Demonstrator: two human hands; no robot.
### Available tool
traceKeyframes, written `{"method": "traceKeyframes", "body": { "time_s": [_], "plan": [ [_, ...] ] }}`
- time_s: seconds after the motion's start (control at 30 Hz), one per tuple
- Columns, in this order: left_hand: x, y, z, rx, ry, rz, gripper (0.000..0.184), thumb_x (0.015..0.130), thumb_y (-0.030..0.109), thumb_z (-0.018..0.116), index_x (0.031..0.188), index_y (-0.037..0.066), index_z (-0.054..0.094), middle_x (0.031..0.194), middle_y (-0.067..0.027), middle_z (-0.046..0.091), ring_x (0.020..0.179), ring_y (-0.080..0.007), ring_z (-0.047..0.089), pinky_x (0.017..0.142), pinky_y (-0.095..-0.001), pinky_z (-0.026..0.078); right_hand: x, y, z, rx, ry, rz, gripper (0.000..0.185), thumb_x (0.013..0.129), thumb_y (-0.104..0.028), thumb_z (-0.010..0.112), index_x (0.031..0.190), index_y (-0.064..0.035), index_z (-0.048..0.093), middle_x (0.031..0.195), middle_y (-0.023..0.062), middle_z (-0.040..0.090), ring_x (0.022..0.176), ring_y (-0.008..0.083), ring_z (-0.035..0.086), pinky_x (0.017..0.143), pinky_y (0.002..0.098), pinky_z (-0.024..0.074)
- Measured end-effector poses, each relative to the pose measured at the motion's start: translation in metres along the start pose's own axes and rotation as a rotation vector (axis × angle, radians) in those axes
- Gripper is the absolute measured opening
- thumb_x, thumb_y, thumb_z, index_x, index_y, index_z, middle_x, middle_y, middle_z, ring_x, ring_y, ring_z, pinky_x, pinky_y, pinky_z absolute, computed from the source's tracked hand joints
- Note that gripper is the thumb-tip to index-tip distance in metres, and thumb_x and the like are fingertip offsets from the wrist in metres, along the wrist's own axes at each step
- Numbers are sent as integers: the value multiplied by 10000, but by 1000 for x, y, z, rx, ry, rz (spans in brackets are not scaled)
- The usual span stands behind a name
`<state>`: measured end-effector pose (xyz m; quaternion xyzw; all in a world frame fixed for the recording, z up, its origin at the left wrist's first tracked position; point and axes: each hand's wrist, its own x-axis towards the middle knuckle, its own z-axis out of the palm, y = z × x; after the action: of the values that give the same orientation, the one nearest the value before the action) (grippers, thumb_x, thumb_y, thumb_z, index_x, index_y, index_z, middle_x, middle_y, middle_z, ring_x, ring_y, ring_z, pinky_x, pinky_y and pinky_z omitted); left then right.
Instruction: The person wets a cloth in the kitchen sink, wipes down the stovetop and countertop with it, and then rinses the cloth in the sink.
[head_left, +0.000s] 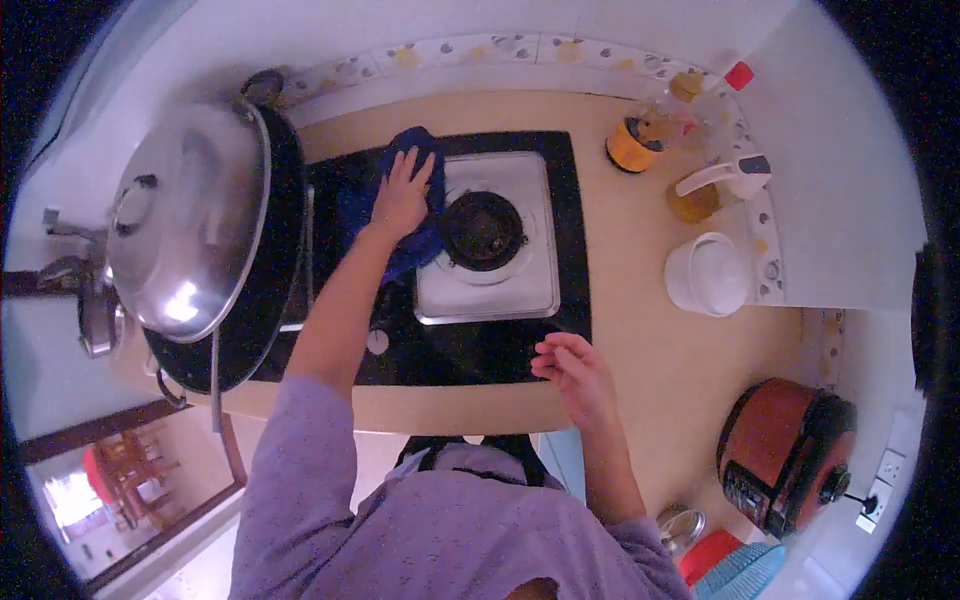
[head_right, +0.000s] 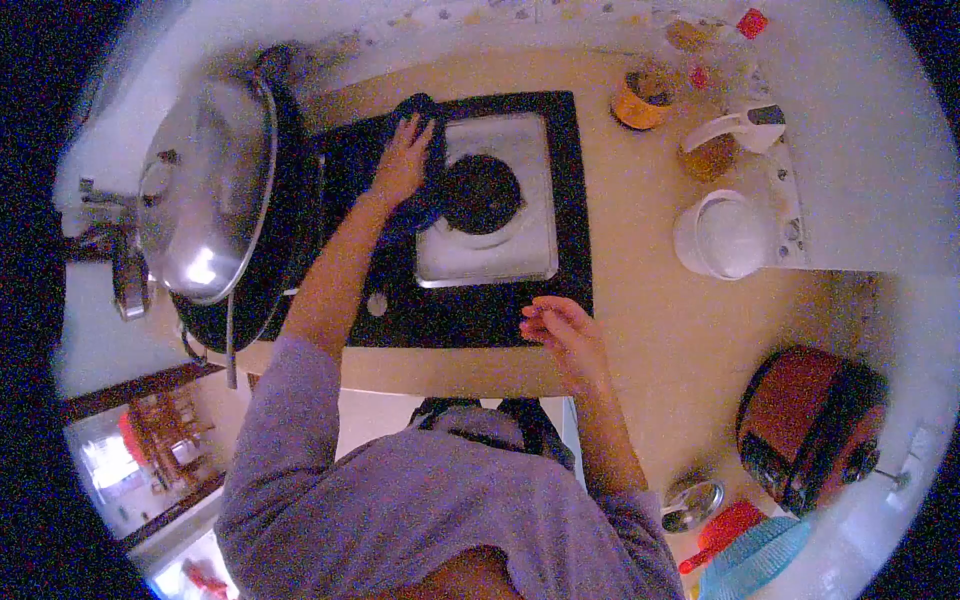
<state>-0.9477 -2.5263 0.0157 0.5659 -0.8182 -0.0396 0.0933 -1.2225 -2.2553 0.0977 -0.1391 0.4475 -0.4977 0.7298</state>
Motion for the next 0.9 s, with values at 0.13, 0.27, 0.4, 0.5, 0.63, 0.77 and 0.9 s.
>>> {"method": "traceKeyframes", "body": {
  "time_s": [0.13, 0.27, 0.4, 0.5, 0.63, 0.77, 0.9],
  "plan": [
    [49, -1, -1, 126, -83, 71, 542, 937, 326, 473, 1441, 284, 276, 1514, -127, 180, 1394, -354, 167, 1045, -604, 270, -6, -9, -15, 27, 65, -60, 201, 935, -103, 504, 1109, -18, 562, 1023, 121, 630, 890, 210, 628, 800, 352, 517],
    [90, 35, 7, 87, -79, 231, 533, 949, 421, 419, 1444, 300, 262, 1519, -118, 170, 1401, -354, 147, 1053, -619, 231, -13, -11, -32, 74, 88, -100, 206, 933, -111, 508, 1112, -24, 562, 1021, 116, 630, 884, 210, 628, 802, 353, 515],
    [113, 61, 17, 122, -75, 396, 518, 940, 424, 433, 1423, 276, 323, 1488, -116, 270, 1372, -347, 240, 1056, -572, 255, -21, -11, -32, 78, 150, -92, 222, 928, -124, 519, 1124, -27, 560, 1020, 107, 634, 880, 208, 631, 803, 353, 514],
    [110, 43, 3, 25, -149, 413, 492, 899, 238, 534, 1377, 224, 419, 1460, -130, 325, 1330, -363, 318, 1060, -490, 301, -17, -20, -30, 57, 120, -128, 235, 927, -133, 525, 1131, -22, 558, 1020, 102, 637, 883, 204, 634, 804, 350, 513],
    [42, -5, -6, -92, -28, 145, 504, 860, 108, 559, 1352, 132, 449, 1447, -180, 325, 1301, -412, 335, 1058, -451, 321, -6, -36, -18, 25, 42, -193, 230, 935, -129, 511, 1132, -18, 556, 1025, 104, 636, 900, 200, 631, 810, 347, 511],
    [-51, -10, -12, 66, 63, -153, 482, 864, 126, 563, 1324, 33, 456, 1438, -221, 311, 1277, -447, 343, 1061, -450, 316, 6, -40, 7, -9, -25, -181, 225, 943, -117, 492, 1134, -15, 555, 1041, 109, 628, 926, 199, 624, 825, 347, 506],
    [-107, -13, -21, -225, -69, -224, 531, 849, 202, 604, 1326, 29, 446, 1432, -235, 298, 1270, -446, 352, 1052, -469, 317, 15, -34, 30, 1, -162, -146, 254, 925, -157, 538, 1130, -8, 556, 1051, 122, 626, 931, 216, 626, 831, 348, 516]
  ]
}}
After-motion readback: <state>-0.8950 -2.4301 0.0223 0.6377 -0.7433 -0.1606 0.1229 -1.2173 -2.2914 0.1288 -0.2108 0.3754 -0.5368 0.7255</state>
